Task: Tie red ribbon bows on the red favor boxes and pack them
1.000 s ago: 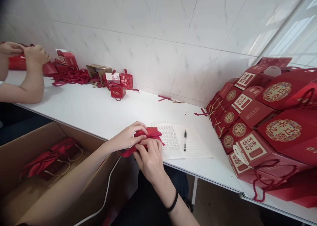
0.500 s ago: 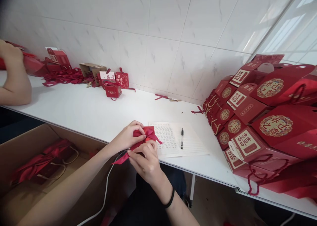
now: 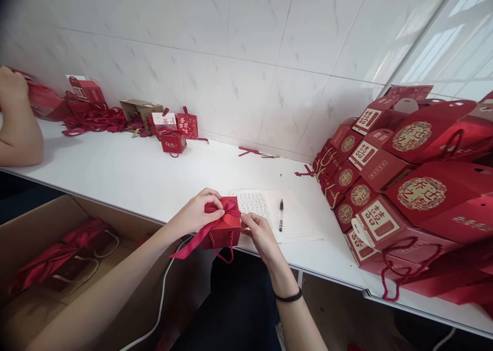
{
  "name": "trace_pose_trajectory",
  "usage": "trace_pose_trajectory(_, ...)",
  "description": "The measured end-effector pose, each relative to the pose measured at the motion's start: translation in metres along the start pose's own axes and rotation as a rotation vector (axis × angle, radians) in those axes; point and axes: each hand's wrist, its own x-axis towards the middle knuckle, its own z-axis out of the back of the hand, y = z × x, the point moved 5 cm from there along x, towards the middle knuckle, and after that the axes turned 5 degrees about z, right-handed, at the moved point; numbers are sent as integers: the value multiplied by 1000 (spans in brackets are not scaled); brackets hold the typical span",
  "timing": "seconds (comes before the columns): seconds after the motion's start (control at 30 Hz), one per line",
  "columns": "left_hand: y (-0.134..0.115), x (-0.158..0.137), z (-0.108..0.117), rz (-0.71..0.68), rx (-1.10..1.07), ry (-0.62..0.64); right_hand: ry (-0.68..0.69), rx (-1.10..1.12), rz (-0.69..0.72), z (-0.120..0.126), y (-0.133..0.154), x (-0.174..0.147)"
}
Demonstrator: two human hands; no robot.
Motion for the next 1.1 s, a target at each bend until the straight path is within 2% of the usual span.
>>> trace_pose_trajectory(0.1,0,0,0,-17,9,1,-26,35,19,0,2,-8)
trace_pose_trajectory(0.5,-3,1,0,-15,33,2,-40,-317,67,17,19,-25)
trace_pose_trajectory(0.57,-3,1,2,-18,11,15,-96,-376,105,25,26,-25)
trace_pose_trajectory(0.67,0,0,5,-34,-65,58,-258,-435,203,32,42,-17)
trace_pose_trajectory(0.77,5,-5,11,-32,-161,16,-246,-566,266,19,55,-1)
trace_pose_trajectory(0.9,12,-15,21,76,-41,-217,-130,-687,237,-7,55,18)
trace_pose_trajectory(1.0,12,-19,19,175,29,-177,-114,-583,222,-15,49,23)
trace_pose_trajectory(1.1,11,-19,15,189,-30,-117,-143,-412,203,-14,40,20)
